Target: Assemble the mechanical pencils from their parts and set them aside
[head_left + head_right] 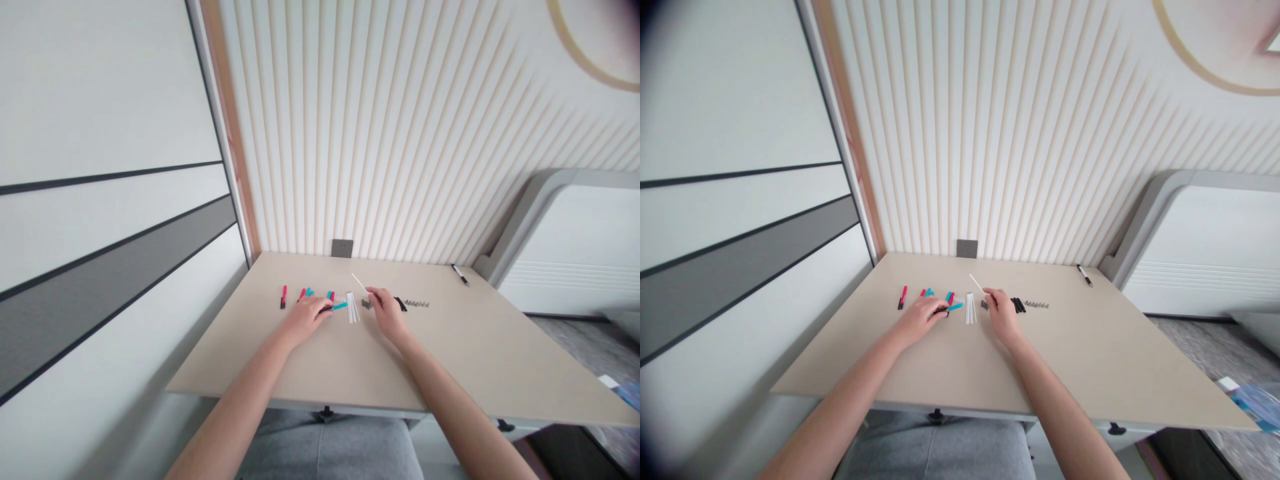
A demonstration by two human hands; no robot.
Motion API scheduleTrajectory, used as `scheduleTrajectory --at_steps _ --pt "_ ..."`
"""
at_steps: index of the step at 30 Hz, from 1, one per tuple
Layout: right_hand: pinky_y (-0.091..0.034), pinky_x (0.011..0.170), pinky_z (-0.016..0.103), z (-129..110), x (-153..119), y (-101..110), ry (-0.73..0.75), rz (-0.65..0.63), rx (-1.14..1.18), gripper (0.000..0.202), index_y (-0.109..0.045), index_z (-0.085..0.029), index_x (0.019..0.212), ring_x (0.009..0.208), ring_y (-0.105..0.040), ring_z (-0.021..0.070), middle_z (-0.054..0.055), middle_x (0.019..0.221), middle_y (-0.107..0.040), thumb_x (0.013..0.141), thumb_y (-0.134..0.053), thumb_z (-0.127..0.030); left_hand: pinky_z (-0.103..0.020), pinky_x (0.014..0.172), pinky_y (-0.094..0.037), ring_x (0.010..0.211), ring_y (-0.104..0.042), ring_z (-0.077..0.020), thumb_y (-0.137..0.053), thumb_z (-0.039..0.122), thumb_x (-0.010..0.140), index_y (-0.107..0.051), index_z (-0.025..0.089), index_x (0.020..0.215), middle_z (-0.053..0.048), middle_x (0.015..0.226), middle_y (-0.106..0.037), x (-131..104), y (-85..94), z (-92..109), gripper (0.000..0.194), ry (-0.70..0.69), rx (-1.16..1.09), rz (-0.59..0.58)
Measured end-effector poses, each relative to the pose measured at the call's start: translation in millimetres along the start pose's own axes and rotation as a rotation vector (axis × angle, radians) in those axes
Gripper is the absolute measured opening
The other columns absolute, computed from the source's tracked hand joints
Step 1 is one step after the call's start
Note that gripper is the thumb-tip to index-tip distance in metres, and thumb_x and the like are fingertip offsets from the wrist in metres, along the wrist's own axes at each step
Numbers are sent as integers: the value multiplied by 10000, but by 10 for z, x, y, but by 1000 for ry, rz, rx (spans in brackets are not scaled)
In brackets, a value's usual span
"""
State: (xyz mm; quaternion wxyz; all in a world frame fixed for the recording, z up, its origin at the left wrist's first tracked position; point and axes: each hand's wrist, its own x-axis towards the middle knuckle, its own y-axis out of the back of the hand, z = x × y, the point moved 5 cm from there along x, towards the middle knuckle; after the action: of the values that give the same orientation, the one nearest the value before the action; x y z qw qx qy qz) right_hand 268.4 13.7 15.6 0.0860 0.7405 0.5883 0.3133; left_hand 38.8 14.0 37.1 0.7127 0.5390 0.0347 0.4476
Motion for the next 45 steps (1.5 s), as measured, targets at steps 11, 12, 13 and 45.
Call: scheduleTrajectory --at_steps 11,12,13,45 --pt "-499 795 351 -193 -74 -206 7 -115 537 381 -612 -183 918 830 -657 214 73 869 -707 776 -657 -534 -391 891 -445 947 -610 -218 -557 230 902 -611 223 1026 -60 999 -671 9 26 43 136 -14 -3 -6" --pt "-500 800 354 -204 -80 -205 8 -125 545 373 -615 -184 913 833 -660 215 73 870 -711 771 -668 -525 -389 891 -446 949 -610 -217 -556 226 902 -610 224 1027 -59 1003 -671 8 29 43 135 -14 -2 -3" --pt "-500 804 356 -214 -86 -205 9 -132 550 364 -619 -185 911 837 -663 216 73 873 -714 767 -676 -514 -386 891 -446 952 -609 -216 -556 224 903 -608 225 1027 -58 1007 -671 8 32 44 135 -14 -1 1" --pt "-404 635 264 -193 -138 -141 42 -203 96 260 -730 -199 777 651 -537 161 22 710 -691 819 -601 -421 -336 854 -457 916 -605 -195 -582 245 894 -636 222 985 -35 942 -667 3 57 -14 108 -46 -47 55"
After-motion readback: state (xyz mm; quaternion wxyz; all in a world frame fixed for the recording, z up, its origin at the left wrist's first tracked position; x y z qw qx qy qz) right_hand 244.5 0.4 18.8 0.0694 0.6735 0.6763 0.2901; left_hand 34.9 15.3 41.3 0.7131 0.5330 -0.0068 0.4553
